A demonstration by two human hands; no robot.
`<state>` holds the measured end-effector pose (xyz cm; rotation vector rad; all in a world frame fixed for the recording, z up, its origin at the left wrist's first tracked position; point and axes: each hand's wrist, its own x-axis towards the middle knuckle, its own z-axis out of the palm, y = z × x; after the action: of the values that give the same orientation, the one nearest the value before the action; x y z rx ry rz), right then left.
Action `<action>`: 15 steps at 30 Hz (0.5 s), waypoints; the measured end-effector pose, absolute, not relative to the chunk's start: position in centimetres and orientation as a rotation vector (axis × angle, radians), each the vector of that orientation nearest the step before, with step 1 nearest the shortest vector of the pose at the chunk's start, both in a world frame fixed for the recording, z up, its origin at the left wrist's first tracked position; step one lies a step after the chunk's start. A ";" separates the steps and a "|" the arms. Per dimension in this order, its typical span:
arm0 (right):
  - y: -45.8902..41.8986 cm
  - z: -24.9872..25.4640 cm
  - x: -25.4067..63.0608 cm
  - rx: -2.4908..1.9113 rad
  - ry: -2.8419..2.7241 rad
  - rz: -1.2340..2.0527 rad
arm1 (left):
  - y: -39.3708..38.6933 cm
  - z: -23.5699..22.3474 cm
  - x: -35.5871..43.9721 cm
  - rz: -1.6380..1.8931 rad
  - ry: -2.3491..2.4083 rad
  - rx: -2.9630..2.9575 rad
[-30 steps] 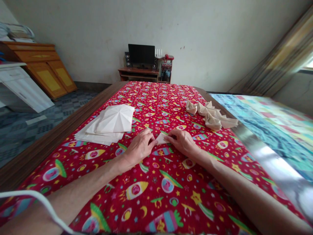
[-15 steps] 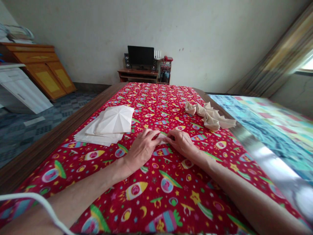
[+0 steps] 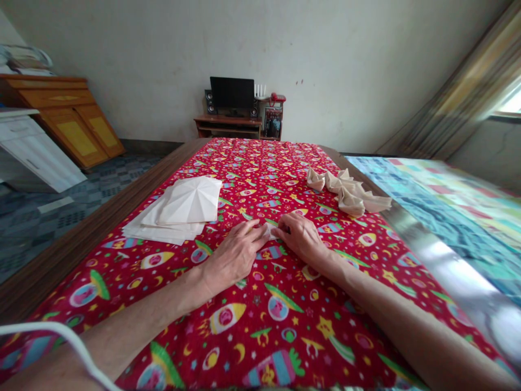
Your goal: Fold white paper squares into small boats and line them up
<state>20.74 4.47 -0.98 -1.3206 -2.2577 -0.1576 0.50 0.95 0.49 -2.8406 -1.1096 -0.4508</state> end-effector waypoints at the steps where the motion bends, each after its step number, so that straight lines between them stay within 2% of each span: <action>1: 4.2 -0.7 20.6 -1.306 -2.287 -0.232 | 1.0 0.4 0.5 -0.449 -1.108 -2.842; 3: 3.5 -0.2 20.4 -1.187 -2.417 -0.333 | 1.0 0.3 0.4 -0.445 -1.103 -2.842; 7: 1.9 0.4 20.5 -0.917 -2.619 -0.315 | 1.0 0.1 0.2 -0.406 -1.127 -2.841; 15: 1.0 0.1 22.5 -0.923 -2.702 -0.293 | 0.6 0.7 -0.4 -0.243 -1.142 -2.847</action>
<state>22.54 0.99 0.10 -0.9231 -2.7015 -0.2935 -0.36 0.63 0.71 -2.8468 -1.1423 -0.2433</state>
